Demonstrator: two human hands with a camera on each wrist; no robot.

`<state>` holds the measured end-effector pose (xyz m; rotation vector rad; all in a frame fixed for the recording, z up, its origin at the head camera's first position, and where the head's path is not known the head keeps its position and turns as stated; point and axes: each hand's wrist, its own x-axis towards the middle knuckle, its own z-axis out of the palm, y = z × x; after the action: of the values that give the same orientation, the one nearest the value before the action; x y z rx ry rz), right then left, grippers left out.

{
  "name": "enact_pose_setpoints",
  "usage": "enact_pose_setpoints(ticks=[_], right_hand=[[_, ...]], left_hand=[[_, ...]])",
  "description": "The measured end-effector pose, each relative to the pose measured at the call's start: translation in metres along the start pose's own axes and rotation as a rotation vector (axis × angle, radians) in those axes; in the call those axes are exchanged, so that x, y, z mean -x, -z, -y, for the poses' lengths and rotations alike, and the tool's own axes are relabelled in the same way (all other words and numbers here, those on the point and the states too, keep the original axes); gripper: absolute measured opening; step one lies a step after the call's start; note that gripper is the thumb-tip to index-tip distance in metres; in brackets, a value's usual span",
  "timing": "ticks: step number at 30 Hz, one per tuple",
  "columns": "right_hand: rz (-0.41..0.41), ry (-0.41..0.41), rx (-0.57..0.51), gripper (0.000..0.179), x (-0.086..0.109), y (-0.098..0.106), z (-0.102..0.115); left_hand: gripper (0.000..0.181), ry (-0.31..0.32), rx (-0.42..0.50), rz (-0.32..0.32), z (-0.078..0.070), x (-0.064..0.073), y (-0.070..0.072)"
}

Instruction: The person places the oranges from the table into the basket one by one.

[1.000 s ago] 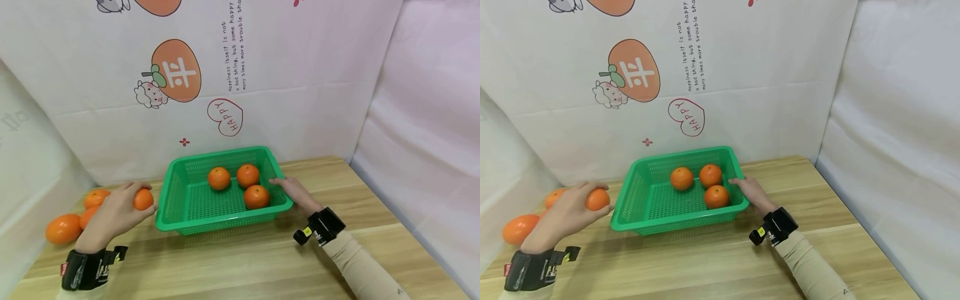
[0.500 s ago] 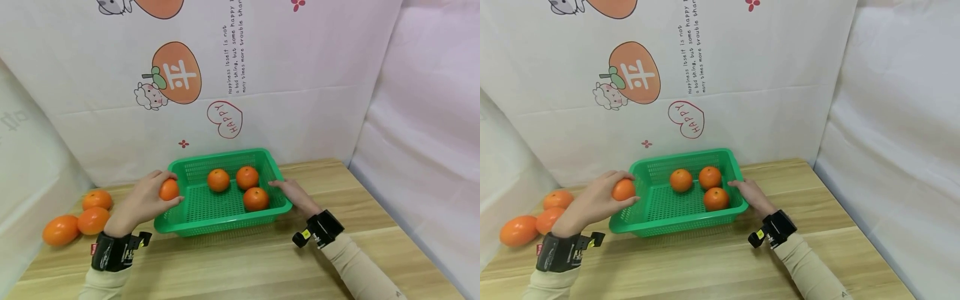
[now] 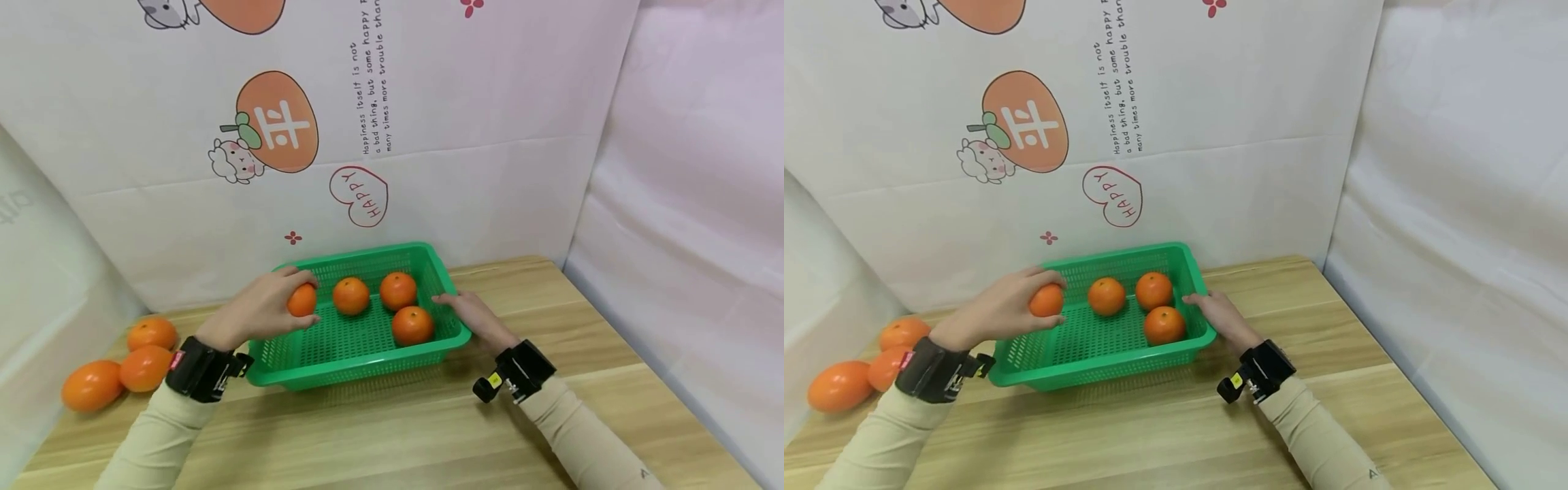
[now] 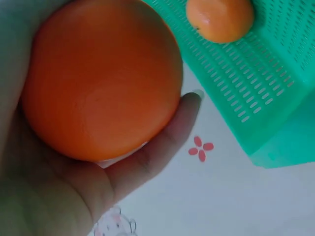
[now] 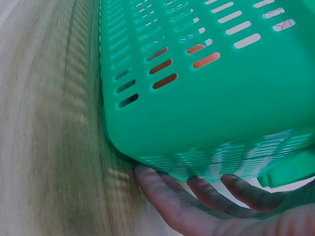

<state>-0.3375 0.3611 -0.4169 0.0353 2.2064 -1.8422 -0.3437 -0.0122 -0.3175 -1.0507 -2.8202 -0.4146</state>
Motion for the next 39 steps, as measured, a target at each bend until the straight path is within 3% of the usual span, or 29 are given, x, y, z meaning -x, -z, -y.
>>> enact_pose_setpoints(ticks=[7,12,18,31,39], right_hand=[[0.002,0.006,0.008,0.065,0.001,0.000,0.001],[0.001,0.022,0.008,0.064,0.001,0.001,0.001],[0.009,0.028,0.002,0.064,0.001,0.002,0.000],[-0.028,0.026,0.032,0.061,-0.002,0.002,-0.001],[-0.049,0.036,0.075,0.059,0.000,0.001,-0.001]], left_hand=[[0.054,-0.102,-0.138,0.129,-0.006,-0.032,-0.012],[0.054,-0.115,-0.205,0.166,-0.008,-0.049,-0.021],[0.055,-0.087,-0.162,0.208,-0.007,-0.063,-0.036],[0.054,-0.079,-0.139,0.310,-0.024,-0.080,-0.063],[0.054,-0.144,-0.106,0.357,-0.027,-0.088,-0.078]])
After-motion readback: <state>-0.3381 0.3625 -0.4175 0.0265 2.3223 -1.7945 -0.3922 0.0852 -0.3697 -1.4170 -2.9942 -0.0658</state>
